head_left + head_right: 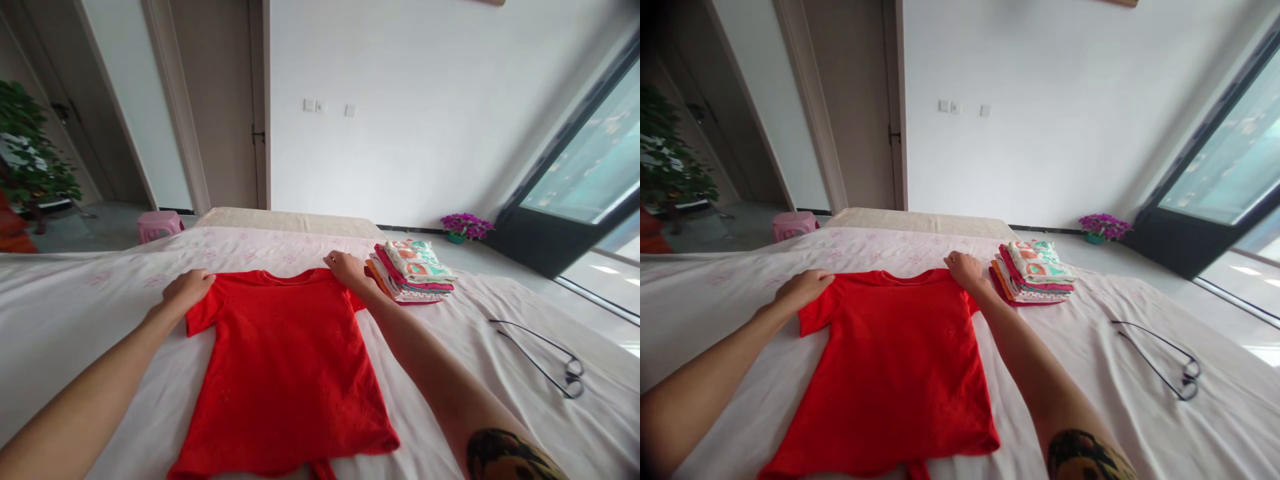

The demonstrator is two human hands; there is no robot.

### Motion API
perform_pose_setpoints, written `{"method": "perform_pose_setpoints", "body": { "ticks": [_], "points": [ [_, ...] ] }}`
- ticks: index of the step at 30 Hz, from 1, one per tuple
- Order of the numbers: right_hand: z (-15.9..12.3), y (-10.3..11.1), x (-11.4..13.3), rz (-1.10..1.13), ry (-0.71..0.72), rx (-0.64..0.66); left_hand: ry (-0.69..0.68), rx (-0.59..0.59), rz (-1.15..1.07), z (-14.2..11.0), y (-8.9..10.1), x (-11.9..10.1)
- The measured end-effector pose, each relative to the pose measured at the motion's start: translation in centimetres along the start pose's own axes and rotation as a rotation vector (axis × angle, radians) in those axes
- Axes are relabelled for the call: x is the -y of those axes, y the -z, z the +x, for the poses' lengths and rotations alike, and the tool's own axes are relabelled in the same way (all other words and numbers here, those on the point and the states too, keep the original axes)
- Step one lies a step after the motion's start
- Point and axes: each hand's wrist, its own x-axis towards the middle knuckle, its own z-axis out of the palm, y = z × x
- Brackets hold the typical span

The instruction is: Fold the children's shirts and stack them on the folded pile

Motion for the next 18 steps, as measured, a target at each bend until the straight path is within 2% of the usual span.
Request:
{"method": "perform_pose_setpoints", "body": {
  "ticks": [2,5,7,12,16,18],
  "points": [
    [0.6,-1.1,-0.6,-0.005,-0.057,0.029,-0.01,0.003,0.181,-0.2,-1.0,-0.3],
    [0.2,-2.7,-2.5,-0.024,-0.083,0.128,-0.208,0.083,0.565,-1.7,-2.7,-1.2],
    [-0.6,-3.5,-3.8,-0.026,-0.071,0.159,-0.306,0.144,0.732,-2.6,-3.8,-1.9],
    [-2.1,-5.0,-5.7,-0.042,-0.04,0.132,-0.198,0.18,0.736,-2.2,-6.8,-2.6],
    [-1.8,-5.0,-6.1,0.004,-0.068,0.185,-0.095,0.233,0.707,-1.2,-8.7,-1.9],
    [-1.2,-4.6,-6.4,0.027,-0.078,0.158,-0.036,0.229,0.678,-0.7,-9.3,-1.5]
  ]
}}
